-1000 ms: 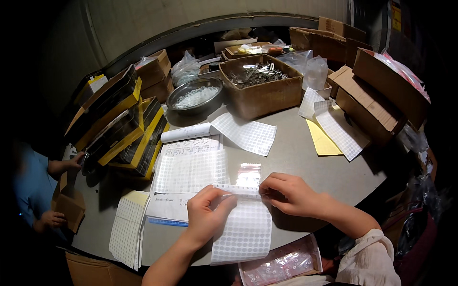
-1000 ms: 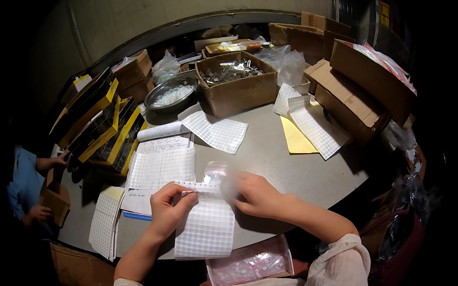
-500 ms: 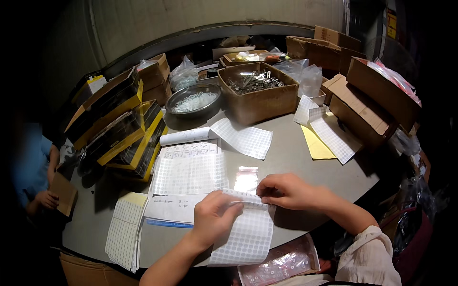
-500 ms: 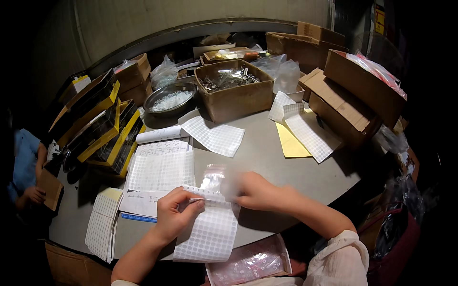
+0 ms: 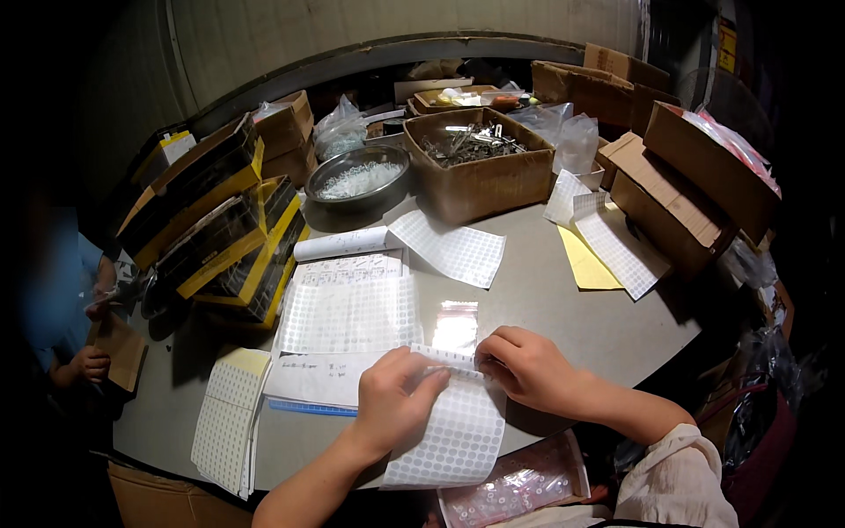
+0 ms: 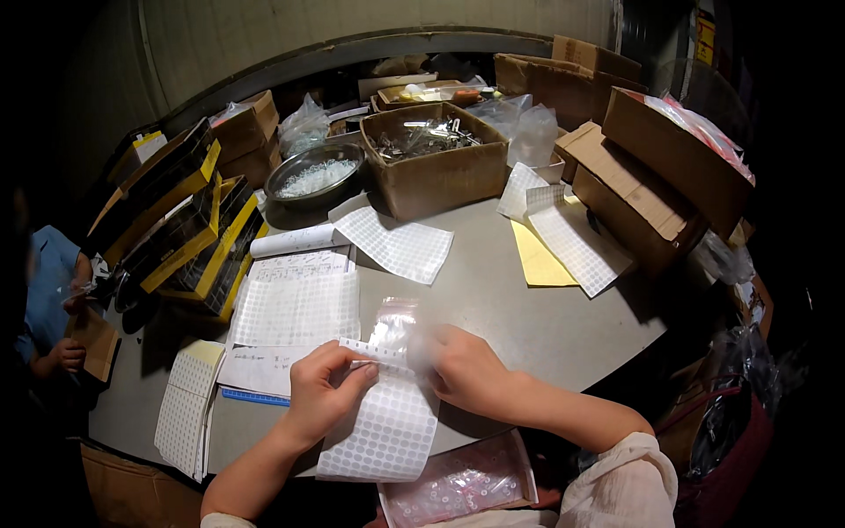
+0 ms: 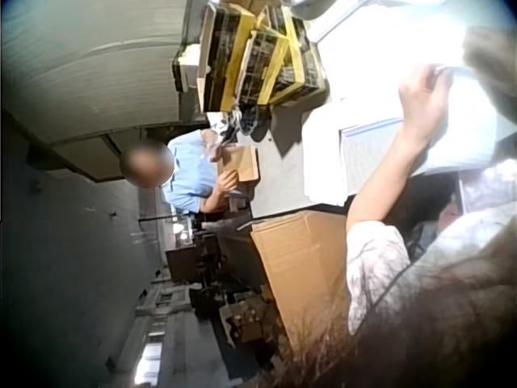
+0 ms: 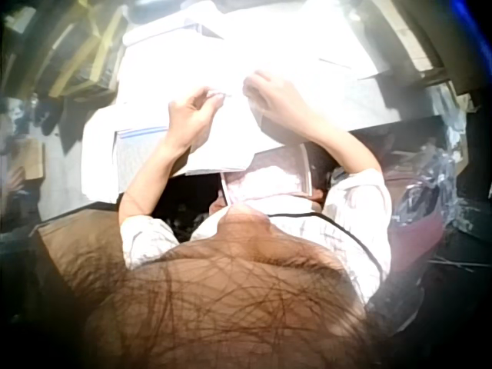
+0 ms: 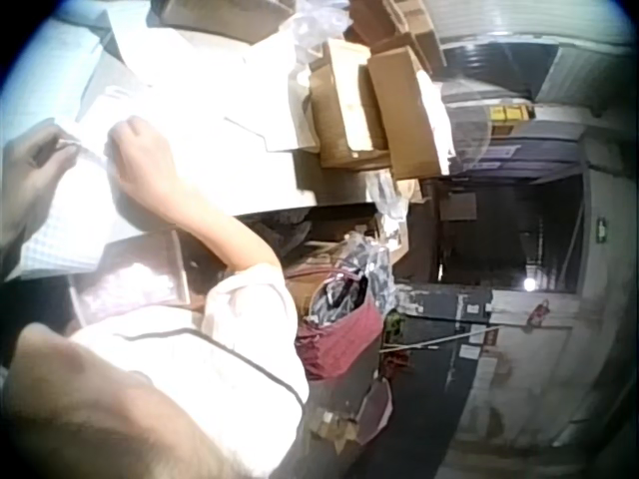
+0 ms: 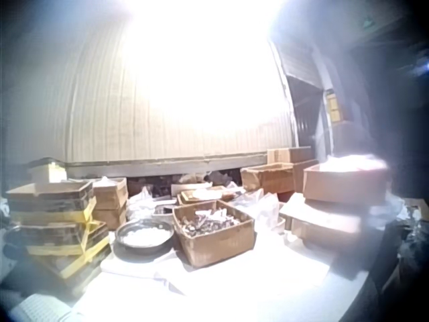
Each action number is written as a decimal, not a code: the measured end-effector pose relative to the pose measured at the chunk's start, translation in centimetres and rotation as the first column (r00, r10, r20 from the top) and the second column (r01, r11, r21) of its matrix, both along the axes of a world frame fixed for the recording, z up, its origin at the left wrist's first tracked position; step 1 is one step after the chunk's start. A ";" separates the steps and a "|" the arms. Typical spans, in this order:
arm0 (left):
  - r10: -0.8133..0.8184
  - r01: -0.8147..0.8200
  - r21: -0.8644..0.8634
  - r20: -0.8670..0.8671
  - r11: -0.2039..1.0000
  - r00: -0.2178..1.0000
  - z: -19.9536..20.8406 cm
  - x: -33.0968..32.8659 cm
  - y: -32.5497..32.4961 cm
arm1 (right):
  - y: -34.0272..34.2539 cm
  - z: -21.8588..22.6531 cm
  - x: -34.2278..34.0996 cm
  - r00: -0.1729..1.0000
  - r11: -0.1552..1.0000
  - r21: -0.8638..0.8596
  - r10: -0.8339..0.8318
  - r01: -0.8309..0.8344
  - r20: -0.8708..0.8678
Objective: The person repeatedly picks small, round, translucent objects from a sheet and places them into small clear plastic bags. The person then folds the top of the bags to seal them and places the filled bags into a cardboard box. The task is performed by hand in a repetitive manner.
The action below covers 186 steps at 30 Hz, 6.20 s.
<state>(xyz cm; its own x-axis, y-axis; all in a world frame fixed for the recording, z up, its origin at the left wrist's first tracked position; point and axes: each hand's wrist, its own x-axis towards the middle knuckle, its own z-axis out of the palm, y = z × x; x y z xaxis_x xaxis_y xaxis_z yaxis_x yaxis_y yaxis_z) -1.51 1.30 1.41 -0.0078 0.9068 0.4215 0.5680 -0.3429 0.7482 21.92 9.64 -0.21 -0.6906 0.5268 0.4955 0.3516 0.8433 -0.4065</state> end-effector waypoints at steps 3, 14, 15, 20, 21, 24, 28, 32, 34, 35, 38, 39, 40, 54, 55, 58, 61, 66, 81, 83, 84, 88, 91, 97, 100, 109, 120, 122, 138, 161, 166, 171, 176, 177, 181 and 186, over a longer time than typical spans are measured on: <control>0.005 -0.005 -0.012 0.009 1.000 1.000 -0.2 0.0 0.1 | -0.3 -0.5 0.0 1.000 0.999 0.043 -0.029 0.029 0.001; 0.002 0.000 -0.080 0.016 0.997 1.000 0.2 -0.2 0.0 | -1.1 0.4 0.4 0.998 0.997 0.043 0.057 -0.057 -0.004; 0.005 -0.003 -0.078 0.022 0.997 1.000 0.2 -0.2 -0.1 | -1.2 0.9 0.6 0.997 0.997 0.003 0.077 -0.077 0.010; -0.032 0.039 -0.076 0.095 0.996 0.995 -0.2 -0.4 0.2 | 3.1 1.5 1.1 0.991 0.876 -0.471 0.059 -0.109 -0.120; -0.084 0.110 -0.125 0.196 0.986 0.977 -0.8 0.1 0.9 | 5.0 1.4 1.3 0.986 0.759 -0.638 0.030 -0.128 -0.161; -0.165 0.246 -0.229 0.322 0.942 0.932 -0.9 0.2 0.2 | 8.8 2.9 -1.9 0.971 0.447 -0.863 0.109 -0.238 -0.211; -0.331 0.371 -0.248 0.188 0.895 0.925 0.1 0.5 0.2 | 12.1 2.4 -5.4 0.957 0.407 -0.886 0.264 -0.222 -0.119; -0.321 0.336 -0.177 0.111 0.925 0.941 -2.1 -0.6 0.3 | 12.8 0.7 -7.5 0.989 0.456 -0.890 0.140 -0.025 0.044; -0.377 0.388 -0.068 0.135 0.919 0.916 -2.5 -0.3 0.7 | 12.7 0.9 -6.4 0.991 0.412 -0.909 0.134 -0.055 0.001; -0.356 0.371 -0.066 0.169 0.926 0.919 -2.8 0.0 0.5 | 11.8 1.5 -6.2 0.994 0.382 -0.922 0.109 -0.061 -0.021; -0.388 0.411 -0.081 0.207 0.908 0.898 -3.0 0.5 1.0 | 10.3 2.0 -5.5 0.996 0.407 -0.909 0.041 -0.094 -0.085; -0.365 0.393 -0.130 0.196 0.910 0.910 -2.7 0.7 0.8 | 10.1 2.0 -5.5 0.989 0.385 -0.911 0.057 -0.147 -0.135; -0.348 0.381 -0.145 0.210 0.913 0.913 -2.9 0.7 0.7 | 9.9 1.8 -5.6 0.984 0.373 -0.911 0.062 -0.177 -0.166; -0.339 0.377 -0.156 0.227 0.913 0.913 -2.6 0.7 0.9 | 10.5 0.4 -6.1 0.979 0.415 -0.889 0.041 -0.196 -0.197; -0.336 0.374 -0.155 0.226 0.914 0.914 -2.8 0.8 0.9 | 10.5 0.4 -6.1 0.979 0.413 -0.889 0.041 -0.199 -0.200; -0.330 0.365 -0.148 0.217 0.919 0.919 -3.0 0.9 0.9 | 10.3 0.3 -6.1 0.978 0.412 -0.888 0.041 -0.204 -0.206; -0.328 0.362 -0.151 0.209 0.920 0.921 -3.0 0.9 0.8 | 10.3 0.3 -6.1 0.976 0.416 -0.885 0.044 -0.211 -0.212; -0.336 0.370 -0.151 0.207 0.917 0.919 -2.5 1.0 0.6 | 10.2 0.2 -6.1 0.976 0.415 -0.886 0.037 -0.208 -0.213; -0.363 0.392 -0.119 0.211 0.912 0.908 -2.6 1.2 0.5 | 9.9 0.7 -6.0 0.977 0.417 -0.884 0.050 -0.210 -0.208; -0.358 0.381 -0.105 0.188 0.918 0.915 -2.8 1.2 0.5 | 9.9 0.7 -6.1 0.976 0.425 -0.880 0.055 -0.213 -0.210; -0.359 0.382 -0.106 0.184 0.918 0.915 -2.8 1.2 0.5 | 9.9 0.6 -6.0 0.976 0.431 -0.877 0.056 -0.213 -0.210; -0.360 0.381 -0.110 0.173 0.918 0.917 -3.0 1.2 0.6 | 10.0 0.3 -6.1 0.973 0.431 -0.874 0.054 -0.226 -0.225; -0.357 0.377 -0.110 0.164 0.920 0.920 -3.0 1.2 0.6 | 10.0 0.3 -6.1 0.975 0.426 -0.878 0.050 -0.219 -0.219; -0.312 0.341 -0.102 0.225 0.934 0.923 -2.6 1.6 0.3 | 10.1 0.1 -6.1 0.974 0.425 -0.878 0.047 -0.221 -0.222; -0.346 0.370 -0.113 0.189 0.922 0.919 -2.7 1.3 0.4 | 10.4 -0.3 -6.0 0.974 0.433 -0.874 0.050 -0.219 -0.220; -0.372 0.394 -0.119 0.167 0.911 0.913 -2.3 1.2 0.3 | 9.9 0.4 -6.1 0.977 0.436 -0.876 0.046 -0.208 -0.209; -0.375 0.394 -0.101 0.164 0.914 0.912 -2.4 1.3 0.2 | 10.0 0.2 -6.2 0.970 0.415 -0.879 0.049 -0.236 -0.237; -0.376 0.394 -0.105 0.159 0.913 0.913 -2.3 1.3 0.1 | 10.2 0.0 -6.1 0.971 0.423 -0.875 0.048 -0.233 -0.235; -0.341 0.357 -0.041 0.210 0.933 0.916 -2.9 1.9 0.4 | 10.6 -0.5 -6.1 0.965 0.421 -0.870 0.057 -0.257 -0.257; -0.340 0.352 -0.110 0.109 0.930 0.934 -1.5 1.3 -1.5 | 8.9 1.9 -6.4 0.984 0.394 -0.902 0.047 -0.176 -0.171; -0.330 0.343 -0.131 0.113 0.930 0.937 -2.1 1.3 -0.6 | 10.2 2.3 -5.0 0.981 0.410 -0.892 0.049 -0.190 -0.186; -0.298 0.318 -0.120 0.158 0.941 0.941 -2.4 1.8 -0.7 | 10.9 1.4 -2.6 0.982 0.349 -0.921 0.128 -0.173 -0.137; -0.300 0.322 -0.152 0.151 0.935 0.942 -1.4 1.9 -1.0 | 10.5 2.7 1.9 0.962 0.156 -0.950 0.006 -0.271 -0.274; -0.291 0.320 -0.170 0.177 0.932 0.940 -1.2 1.9 -1.1 | 10.3 2.9 2.2 0.942 0.111 -0.937 -0.027 -0.331 -0.335; -0.308 0.333 -0.174 0.154 0.927 0.939 -1.2 1.6 -1.1 | 9.7 4.5 2.3 0.984 0.382 -0.907 0.060 -0.175 -0.165; -0.332 0.351 -0.131 0.146 0.927 0.932 -1.3 1.4 -1.1 | 9.7 3.6 1.1 0.965 0.649 -0.752 0.107 0.115 0.240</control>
<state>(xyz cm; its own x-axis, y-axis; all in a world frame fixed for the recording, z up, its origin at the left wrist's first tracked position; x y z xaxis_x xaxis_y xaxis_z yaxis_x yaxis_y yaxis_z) -0.09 0.23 0.15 0.2724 0.9162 0.2938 0.3404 -0.3774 0.8613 22.99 19.37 3.41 -0.7230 0.6410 -0.2578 0.5321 0.2787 -0.7995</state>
